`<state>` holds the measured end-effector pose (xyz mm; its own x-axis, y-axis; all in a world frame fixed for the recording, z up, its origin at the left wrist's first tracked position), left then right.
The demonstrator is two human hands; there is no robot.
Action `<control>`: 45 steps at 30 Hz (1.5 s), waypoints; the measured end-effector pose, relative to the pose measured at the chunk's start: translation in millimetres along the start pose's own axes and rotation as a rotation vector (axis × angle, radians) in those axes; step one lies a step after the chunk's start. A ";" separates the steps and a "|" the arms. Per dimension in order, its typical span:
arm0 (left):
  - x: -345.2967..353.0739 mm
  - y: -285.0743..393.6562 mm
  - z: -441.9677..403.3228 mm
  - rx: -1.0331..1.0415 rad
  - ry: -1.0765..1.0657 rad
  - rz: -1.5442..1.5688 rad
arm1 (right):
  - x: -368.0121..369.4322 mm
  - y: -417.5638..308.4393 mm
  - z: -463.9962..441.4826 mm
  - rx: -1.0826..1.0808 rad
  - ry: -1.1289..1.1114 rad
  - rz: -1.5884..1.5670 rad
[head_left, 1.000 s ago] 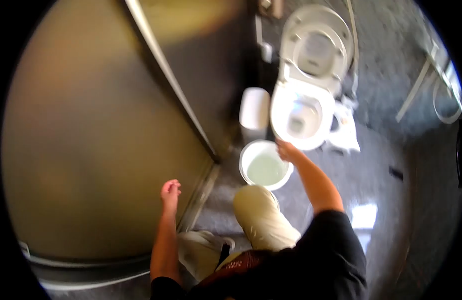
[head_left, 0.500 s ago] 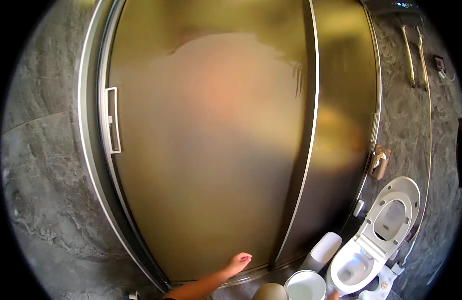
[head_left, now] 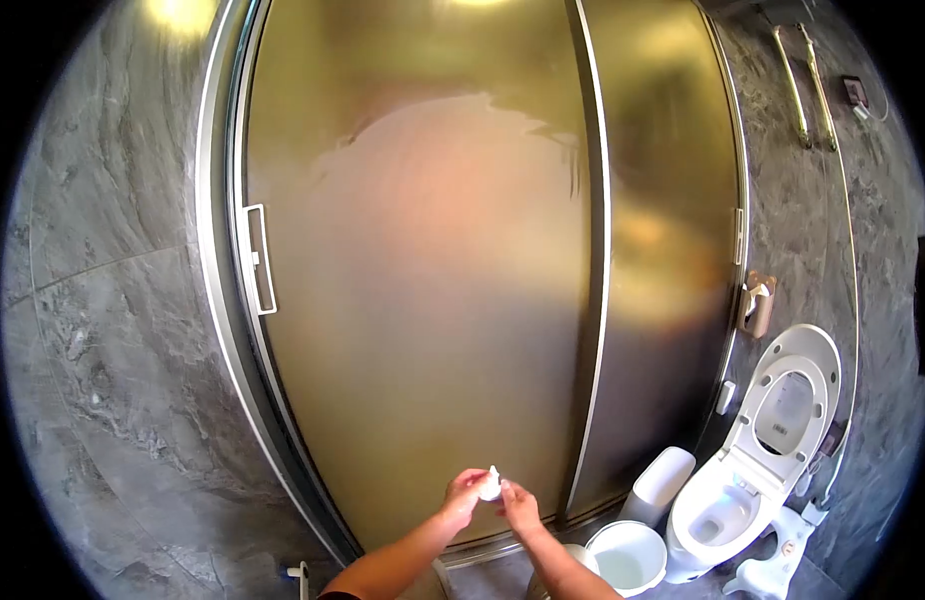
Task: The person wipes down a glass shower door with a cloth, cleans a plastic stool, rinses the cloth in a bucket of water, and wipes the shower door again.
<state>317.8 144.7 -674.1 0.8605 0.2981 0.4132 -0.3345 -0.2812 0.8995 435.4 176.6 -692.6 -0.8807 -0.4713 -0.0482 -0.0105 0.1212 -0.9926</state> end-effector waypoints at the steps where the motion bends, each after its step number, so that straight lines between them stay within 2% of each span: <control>1: -10.9 1.4 3.7 -0.030 0.069 0.059 | 8.0 4.6 8.1 0.004 0.053 -0.130; 4: -39.1 -14.5 -8.0 -0.244 0.136 0.429 | 16.2 0.5 34.5 -0.015 0.030 -0.018; 5: -52.8 -17.4 -13.3 -0.244 0.197 0.471 | 19.0 -1.4 39.4 -0.059 0.002 0.118; 6: -67.0 -17.2 -21.9 -0.207 0.241 0.540 | 27.4 -11.2 46.8 -0.073 -0.135 0.242; 8: -72.2 3.1 -18.7 -0.048 0.320 0.293 | 31.3 -16.0 54.2 -0.044 -0.325 0.651; 9: -59.3 17.7 -11.8 0.002 0.297 0.165 | 28.8 -15.6 50.8 -0.045 -0.327 0.651; 10: -43.8 30.1 -2.2 0.050 0.272 0.038 | 9.0 -21.5 40.6 -0.049 -0.108 0.535; 11: -29.0 26.1 -1.2 0.004 0.185 0.041 | -11.9 -25.0 32.1 -0.057 0.107 0.417; 12: -15.7 16.3 2.0 -0.100 0.075 0.006 | -13.1 -21.0 20.9 -0.055 0.101 0.422; 14: 3.6 3.7 13.1 -0.157 -0.077 -0.004 | -9.2 -9.4 -1.2 -0.112 0.045 0.129; 16: 10.7 -4.5 12.7 -0.198 -0.120 0.097 | -8.8 9.8 -18.5 -0.026 -0.019 0.173; 18: 4.6 -2.8 10.9 -0.214 -0.169 0.049 | -16.6 22.0 -28.8 -0.003 0.085 -0.186; 19: 0.5 -4.2 11.5 -0.263 -0.171 0.018 | -19.5 10.6 -22.0 0.070 0.104 -0.231; 20: -3.0 -4.3 13.7 -0.307 -0.179 -0.014 | -19.0 5.6 -18.3 0.064 0.107 -0.227; 22: -11.6 -0.6 8.8 -0.236 -0.199 -0.093 | -5.1 -5.1 -20.0 0.021 -0.026 0.042; 23: -16.5 0.4 8.1 -0.201 -0.212 -0.101 | 10.0 -9.9 -16.7 -0.017 -0.089 0.056; 24: -20.6 -0.9 7.5 -0.169 -0.221 -0.104 | 17.5 -9.2 -10.0 0.080 -0.149 0.209; 26: -34.0 -5.7 5.5 -0.174 -0.188 -0.119 | 34.7 46.3 -35.7 0.097 -0.154 0.055; 27: -38.4 -10.4 3.8 -0.166 -0.208 -0.191 | 37.3 44.3 -33.8 0.102 -0.154 0.065; 29: -49.3 -17.6 0.2 -0.157 -0.230 -0.256 | 30.7 23.5 -28.7 -0.059 -0.003 0.231; 31: -66.1 -45.3 7.8 -0.471 -0.175 -0.359 | 33.1 8.9 -23.1 -0.102 0.064 0.293; 32: -69.8 -47.1 8.8 -0.474 -0.177 -0.351 | 32.0 -2.0 -19.6 -0.148 0.131 0.350; 34: -74.9 -36.0 6.1 -0.287 -0.133 -0.385 | 34.7 -7.1 -20.0 -0.185 0.114 0.243; 35: -75.8 -36.7 4.8 -0.263 -0.104 -0.214 | 35.2 6.6 -28.7 -0.170 0.104 0.135; 36: -70.8 -31.6 8.6 -0.268 -0.107 -0.208 | 34.9 15.5 -32.6 -0.155 0.097 0.027; 38: -64.6 -13.5 18.2 -0.266 0.036 0.174 | 38.1 18.4 -29.2 -0.107 0.078 -0.029; 41: -114.5 -69.0 -3.4 -0.225 0.162 0.205 | 42.7 6.2 -14.0 -0.062 0.063 -0.159; 42: -116.3 -65.0 -1.2 -0.188 0.231 0.256 | 40.1 7.9 -13.4 -0.060 0.068 -0.153; 43: -120.5 -58.8 10.6 -0.234 0.355 0.094 | 45.2 14.9 -14.4 0.000 0.009 -0.260; 44: -121.0 -64.6 9.4 -0.237 0.353 0.097 | 50.3 21.0 -14.4 0.060 -0.049 -0.368; 45: -124.3 -55.4 7.2 -0.107 0.363 -0.052 | 44.6 26.1 -14.2 0.132 -0.025 -0.420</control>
<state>232.2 116.6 -776.3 0.6916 0.6188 0.3725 -0.3488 -0.1655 0.9225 389.1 171.2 -719.1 -0.8009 -0.4773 0.3616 -0.3033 -0.1972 -0.9323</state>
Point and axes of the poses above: each hand's wrist, its own z-axis away from the middle knuckle, its own x-axis out of the palm, y = z × x, the point moved 9 cm from there along -z, towards the middle knuckle, and after that the axes turned 6 degrees about z, right-handed, at the moved point
